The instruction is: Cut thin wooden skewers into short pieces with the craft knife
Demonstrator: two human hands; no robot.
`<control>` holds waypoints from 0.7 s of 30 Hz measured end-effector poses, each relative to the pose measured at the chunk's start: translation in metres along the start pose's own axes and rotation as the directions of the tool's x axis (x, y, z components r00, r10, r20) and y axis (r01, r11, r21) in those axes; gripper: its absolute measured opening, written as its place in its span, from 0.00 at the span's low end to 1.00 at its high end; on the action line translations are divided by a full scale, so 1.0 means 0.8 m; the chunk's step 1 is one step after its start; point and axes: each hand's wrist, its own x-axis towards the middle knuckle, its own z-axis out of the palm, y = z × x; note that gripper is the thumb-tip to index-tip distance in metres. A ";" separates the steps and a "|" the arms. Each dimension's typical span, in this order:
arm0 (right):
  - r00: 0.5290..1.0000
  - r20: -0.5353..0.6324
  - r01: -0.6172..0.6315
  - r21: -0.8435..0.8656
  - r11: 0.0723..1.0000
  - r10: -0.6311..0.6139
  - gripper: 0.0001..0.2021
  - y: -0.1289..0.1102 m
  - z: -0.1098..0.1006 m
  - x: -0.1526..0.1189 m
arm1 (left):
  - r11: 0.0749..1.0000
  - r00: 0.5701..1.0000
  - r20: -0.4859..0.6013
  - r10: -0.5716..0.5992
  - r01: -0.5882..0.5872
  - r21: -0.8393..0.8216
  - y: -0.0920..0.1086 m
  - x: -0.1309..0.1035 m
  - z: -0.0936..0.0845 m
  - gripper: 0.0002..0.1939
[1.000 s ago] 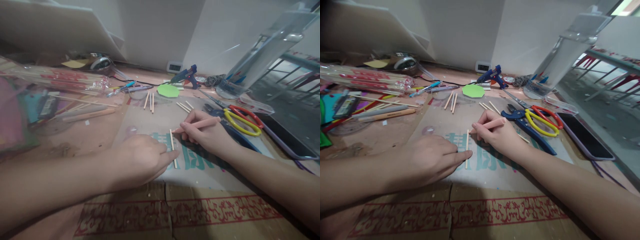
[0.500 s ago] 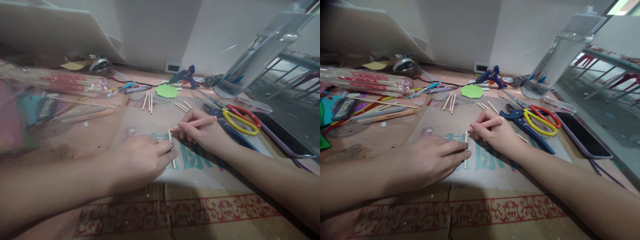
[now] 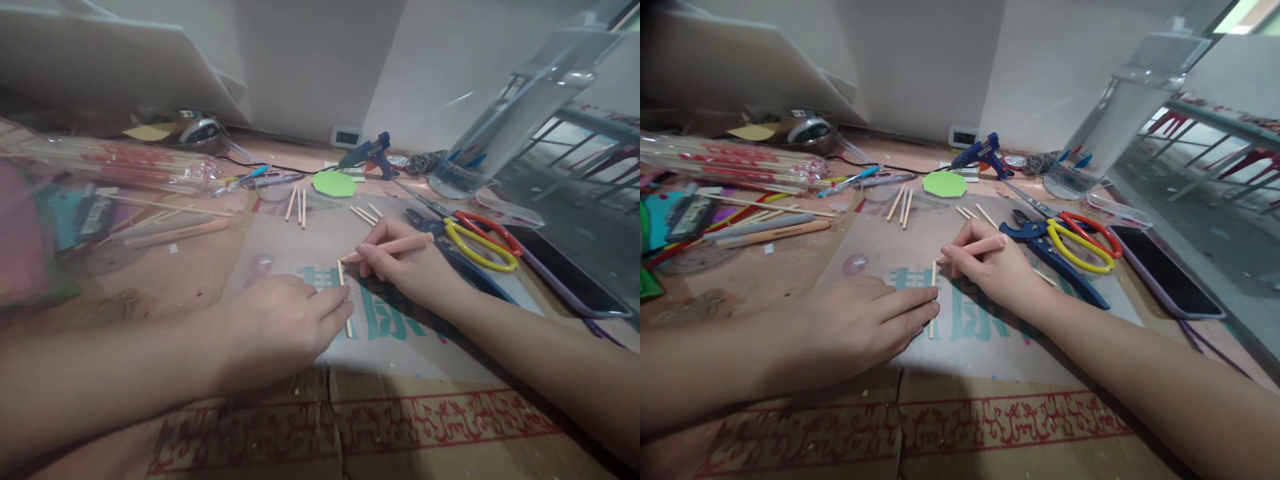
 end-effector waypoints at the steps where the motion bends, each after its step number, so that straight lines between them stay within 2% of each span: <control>1: 1.000 -0.002 -0.005 0.008 1.000 0.005 0.14 0.000 0.000 0.000 | 0.999 1.000 -0.001 0.018 -0.018 0.027 0.000 0.001 -0.001 0.19; 3: 1.000 0.005 -0.016 0.046 0.999 0.016 0.13 -0.001 0.000 -0.001 | 0.996 0.999 -0.007 0.050 -0.049 0.070 -0.001 0.001 -0.001 0.20; 6: 0.999 0.031 -0.013 0.083 0.996 0.011 0.12 -0.003 0.000 -0.001 | 0.997 0.999 -0.023 0.034 -0.032 0.067 -0.001 0.000 0.002 0.20; 11: 1.000 -0.007 -0.014 0.030 0.999 0.014 0.12 -0.004 0.002 0.000 | 0.999 0.997 -0.067 0.038 -0.035 0.039 -0.001 -0.002 0.005 0.19; 17: 1.000 -0.002 -0.014 0.059 0.998 0.015 0.12 -0.003 0.001 -0.001 | 1.000 1.000 0.004 0.010 -0.010 0.023 0.001 0.000 0.001 0.19; 21: 0.999 0.010 -0.032 0.053 0.998 0.032 0.12 -0.006 0.000 0.000 | 1.000 1.000 0.008 -0.009 0.009 -0.012 0.001 -0.002 0.005 0.20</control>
